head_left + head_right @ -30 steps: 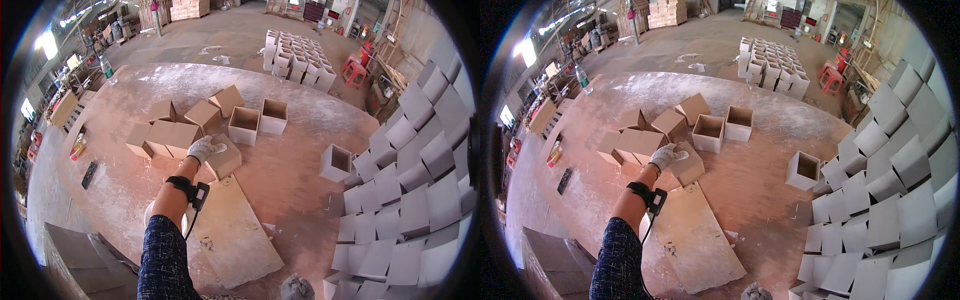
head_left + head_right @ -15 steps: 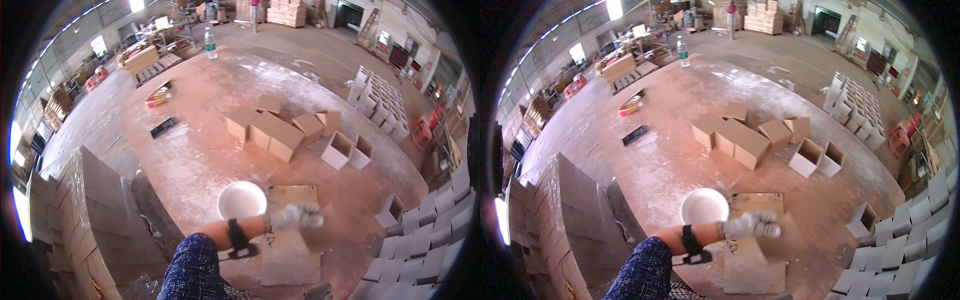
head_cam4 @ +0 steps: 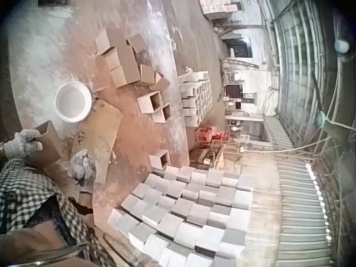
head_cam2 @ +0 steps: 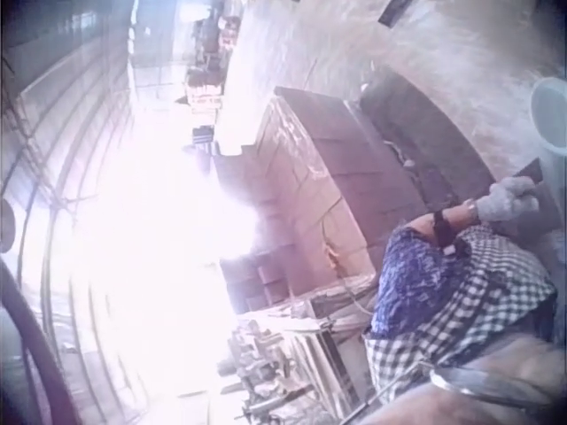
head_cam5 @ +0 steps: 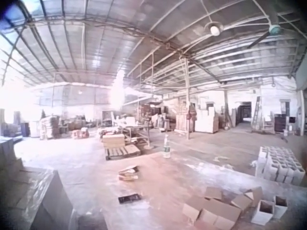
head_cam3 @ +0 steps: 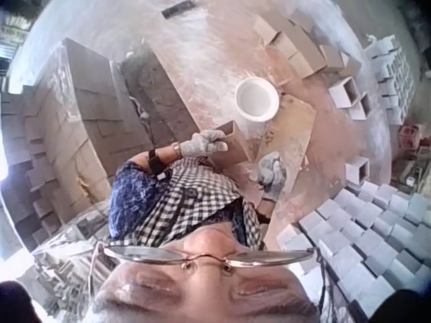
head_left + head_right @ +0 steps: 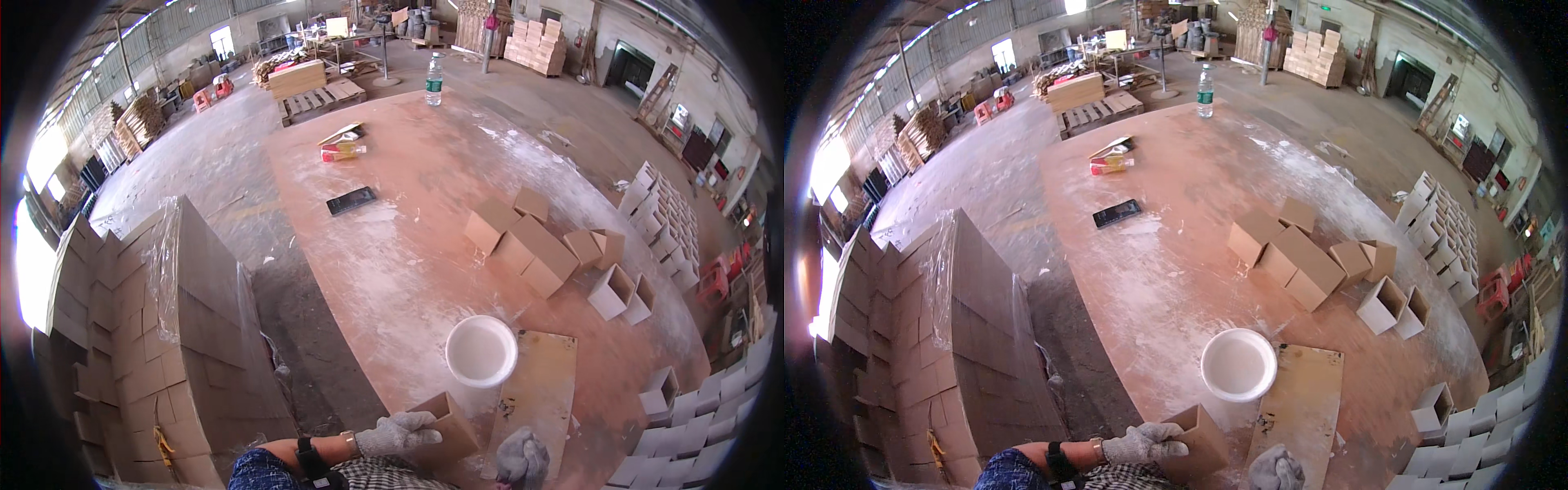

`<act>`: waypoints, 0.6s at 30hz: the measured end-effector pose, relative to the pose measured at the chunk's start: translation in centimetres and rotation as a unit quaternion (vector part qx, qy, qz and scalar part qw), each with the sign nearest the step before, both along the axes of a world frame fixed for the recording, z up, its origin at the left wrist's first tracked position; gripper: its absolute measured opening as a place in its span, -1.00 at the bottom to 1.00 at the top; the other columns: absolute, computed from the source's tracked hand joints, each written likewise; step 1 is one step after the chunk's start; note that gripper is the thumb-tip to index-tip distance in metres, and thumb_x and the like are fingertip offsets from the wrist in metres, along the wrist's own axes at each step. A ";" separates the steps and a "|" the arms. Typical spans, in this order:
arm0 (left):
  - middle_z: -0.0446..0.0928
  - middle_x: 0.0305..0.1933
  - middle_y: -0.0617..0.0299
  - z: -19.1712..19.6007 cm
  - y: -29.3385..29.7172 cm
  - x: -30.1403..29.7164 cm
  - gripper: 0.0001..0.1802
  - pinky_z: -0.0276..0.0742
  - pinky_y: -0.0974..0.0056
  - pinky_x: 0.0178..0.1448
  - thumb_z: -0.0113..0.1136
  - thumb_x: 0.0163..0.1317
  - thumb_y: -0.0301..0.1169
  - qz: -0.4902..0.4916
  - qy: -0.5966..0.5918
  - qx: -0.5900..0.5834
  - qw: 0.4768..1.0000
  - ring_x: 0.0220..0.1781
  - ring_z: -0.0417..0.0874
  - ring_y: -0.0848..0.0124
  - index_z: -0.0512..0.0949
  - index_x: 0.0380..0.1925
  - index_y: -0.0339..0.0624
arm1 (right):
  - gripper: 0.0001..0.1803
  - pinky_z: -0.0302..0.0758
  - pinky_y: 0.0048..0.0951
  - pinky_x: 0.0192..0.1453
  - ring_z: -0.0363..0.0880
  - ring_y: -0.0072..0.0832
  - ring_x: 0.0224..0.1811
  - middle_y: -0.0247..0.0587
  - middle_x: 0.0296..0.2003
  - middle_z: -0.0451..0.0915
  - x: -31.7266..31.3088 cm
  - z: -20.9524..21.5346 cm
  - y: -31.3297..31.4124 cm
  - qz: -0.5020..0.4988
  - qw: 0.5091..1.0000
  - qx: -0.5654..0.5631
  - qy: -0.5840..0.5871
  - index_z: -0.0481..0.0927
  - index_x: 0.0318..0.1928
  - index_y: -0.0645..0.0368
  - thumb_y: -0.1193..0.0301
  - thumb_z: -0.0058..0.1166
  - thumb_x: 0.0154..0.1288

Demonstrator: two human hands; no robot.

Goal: Sanding the edges and surfaces of small wooden boxes using a sanding block in a manufacturing setting.

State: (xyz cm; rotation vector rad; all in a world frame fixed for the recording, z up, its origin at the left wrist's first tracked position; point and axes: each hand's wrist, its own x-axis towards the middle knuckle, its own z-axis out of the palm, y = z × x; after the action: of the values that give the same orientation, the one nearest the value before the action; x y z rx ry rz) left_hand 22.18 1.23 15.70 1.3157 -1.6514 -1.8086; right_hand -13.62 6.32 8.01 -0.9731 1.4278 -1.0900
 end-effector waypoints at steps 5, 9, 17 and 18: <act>0.53 -0.21 0.38 0.4 -0.3 2.6 -0.68 0.40 0.40 -0.04 0.21 0.29 -0.22 0.154 0.114 0.065 0.979 -0.10 0.44 0.63 0.52 -0.09 -0.19 | -0.83 0.48 -0.49 -0.21 0.55 -0.57 -0.30 -0.25 -0.30 0.62 6.0 5.8 -7.1 0.178 0.741 -0.100 0.640 0.56 -0.19 0.22 0.42 0.10 0.23; 0.55 -0.19 0.34 -1.7 -0.6 3.3 -0.61 0.43 0.37 -0.01 0.21 0.28 -0.16 0.205 0.147 0.084 0.964 -0.09 0.47 0.58 0.49 -0.05 -0.21 | -0.78 0.50 -0.39 -0.20 0.60 -0.34 -0.29 -0.20 -0.33 0.62 7.4 7.3 -9.3 0.100 0.914 0.034 0.391 0.58 -0.18 0.16 0.31 0.05 0.25; 0.50 0.09 0.12 -4.3 -2.0 5.1 -0.27 0.42 0.32 0.17 0.24 0.19 0.03 0.159 0.188 0.204 0.947 0.10 0.49 0.40 0.37 0.18 -0.29 | -0.67 0.50 -0.15 -0.16 0.61 -0.12 -0.25 -0.12 -0.37 0.61 9.5 9.2 -12.0 0.162 0.813 0.023 0.559 0.61 -0.20 0.00 0.07 0.03 0.20; 0.50 0.09 0.12 -3.6 -3.3 4.8 -0.27 0.42 0.32 0.17 0.24 0.19 0.03 0.131 0.193 0.215 0.948 0.10 0.49 0.40 0.37 0.18 -0.29 | -0.69 0.51 -0.15 -0.17 0.60 -0.14 -0.23 -0.13 -0.35 0.61 5.8 3.7 -13.2 0.182 0.775 -0.152 0.585 0.61 -0.20 -0.01 0.09 0.03 0.22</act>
State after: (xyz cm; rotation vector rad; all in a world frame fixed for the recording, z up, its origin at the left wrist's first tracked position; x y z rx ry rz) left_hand 27.02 -2.04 12.07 1.1690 -0.8667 -2.1566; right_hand -7.81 -6.83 11.69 -2.3050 1.8715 -0.3325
